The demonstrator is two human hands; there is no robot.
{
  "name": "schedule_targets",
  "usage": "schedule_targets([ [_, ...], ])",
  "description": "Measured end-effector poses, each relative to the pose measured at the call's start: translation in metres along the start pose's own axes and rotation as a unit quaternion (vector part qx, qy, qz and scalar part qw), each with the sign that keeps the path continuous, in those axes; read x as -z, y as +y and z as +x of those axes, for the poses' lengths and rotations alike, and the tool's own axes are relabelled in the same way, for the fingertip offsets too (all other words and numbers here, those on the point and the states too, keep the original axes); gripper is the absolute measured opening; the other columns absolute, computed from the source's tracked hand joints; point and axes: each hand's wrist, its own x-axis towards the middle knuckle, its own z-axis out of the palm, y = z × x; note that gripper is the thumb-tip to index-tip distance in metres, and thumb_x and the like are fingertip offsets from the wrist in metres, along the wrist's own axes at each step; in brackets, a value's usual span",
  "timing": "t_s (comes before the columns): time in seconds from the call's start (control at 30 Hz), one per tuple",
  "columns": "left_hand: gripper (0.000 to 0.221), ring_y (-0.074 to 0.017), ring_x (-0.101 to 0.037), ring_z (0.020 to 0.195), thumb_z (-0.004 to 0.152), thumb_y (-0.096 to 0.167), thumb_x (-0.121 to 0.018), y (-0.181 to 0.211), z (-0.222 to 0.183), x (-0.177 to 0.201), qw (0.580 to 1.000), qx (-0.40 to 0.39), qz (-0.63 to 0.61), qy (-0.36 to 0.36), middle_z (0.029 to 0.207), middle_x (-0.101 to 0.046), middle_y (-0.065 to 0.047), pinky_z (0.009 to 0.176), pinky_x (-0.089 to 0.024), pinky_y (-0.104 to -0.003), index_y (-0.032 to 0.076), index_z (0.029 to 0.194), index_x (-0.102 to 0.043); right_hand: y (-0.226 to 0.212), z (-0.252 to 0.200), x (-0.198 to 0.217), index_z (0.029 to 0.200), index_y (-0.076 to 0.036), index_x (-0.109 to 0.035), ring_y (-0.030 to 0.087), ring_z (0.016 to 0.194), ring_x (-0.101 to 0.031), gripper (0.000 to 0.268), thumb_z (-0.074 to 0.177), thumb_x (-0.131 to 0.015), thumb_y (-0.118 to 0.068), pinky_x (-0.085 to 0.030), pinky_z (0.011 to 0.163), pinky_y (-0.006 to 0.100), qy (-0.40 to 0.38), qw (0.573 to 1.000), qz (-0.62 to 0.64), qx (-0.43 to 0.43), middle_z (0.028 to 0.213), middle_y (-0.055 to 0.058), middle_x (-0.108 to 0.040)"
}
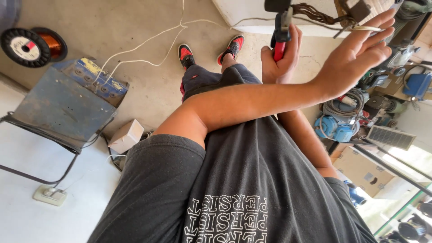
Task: Finalizing the wiring of an electric motor stator by stripping insulation with a lighter and twisting wires with pliers.
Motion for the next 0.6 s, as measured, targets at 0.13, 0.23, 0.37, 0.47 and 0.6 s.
schedule_targets([
  [0.13,0.099,-0.0255,-0.027,0.158,0.078,0.039,-0.059,0.019,0.001,-0.022,0.99,0.128,0.062,0.014,0.176,-0.014,-0.014,0.131,-0.029,-0.041,0.005,0.162,-0.016,-0.003,-0.009,0.012,0.136,-0.009,-0.059,0.021,0.117,-0.069,0.066,0.074,-0.06,0.013,-0.044,0.072,0.019,0.032,0.98,0.141,-0.138,0.126,0.008,-0.069],
  [0.23,0.094,-0.0465,-0.037,0.152,0.069,0.043,-0.057,0.022,-0.009,-0.025,0.943,0.268,0.198,-0.009,0.168,-0.029,-0.029,0.116,-0.04,-0.056,0.001,0.15,-0.032,0.021,-0.01,0.032,0.14,-0.008,-0.053,0.025,0.122,-0.066,0.065,0.078,-0.055,0.014,-0.045,0.078,0.025,0.048,0.964,0.214,-0.149,0.131,0.012,-0.065],
  [0.37,0.113,-0.0289,0.01,0.16,0.073,0.032,-0.056,0.003,-0.037,-0.021,0.914,0.265,0.298,-0.076,0.172,0.011,-0.018,0.127,0.004,-0.045,0.001,0.159,0.01,0.04,-0.02,0.062,0.148,-0.006,-0.049,0.026,0.131,-0.06,0.068,0.085,-0.053,0.019,-0.049,0.088,0.028,0.104,0.949,0.262,-0.142,0.143,0.012,-0.06],
  [0.47,0.108,-0.0237,0.013,0.159,0.077,0.034,-0.055,-0.004,-0.049,-0.021,0.867,0.35,0.339,-0.107,0.172,0.011,-0.014,0.126,0.007,-0.04,0.003,0.16,0.008,0.041,-0.023,0.075,0.145,-0.005,-0.051,0.028,0.124,-0.058,0.071,0.078,-0.052,0.021,-0.047,0.072,0.028,0.195,0.913,0.323,-0.158,0.138,0.008,-0.058],
  [0.6,0.116,-0.0303,0.017,0.159,0.072,0.039,-0.062,-0.014,-0.073,-0.018,0.829,0.35,0.398,-0.18,0.169,0.011,-0.026,0.125,0.01,-0.04,0.001,0.159,0.003,0.018,-0.02,0.094,0.14,-0.001,-0.049,0.03,0.123,-0.057,0.067,0.076,-0.051,0.019,-0.05,0.09,0.037,0.259,0.912,0.293,-0.124,0.135,0.013,-0.055],
])
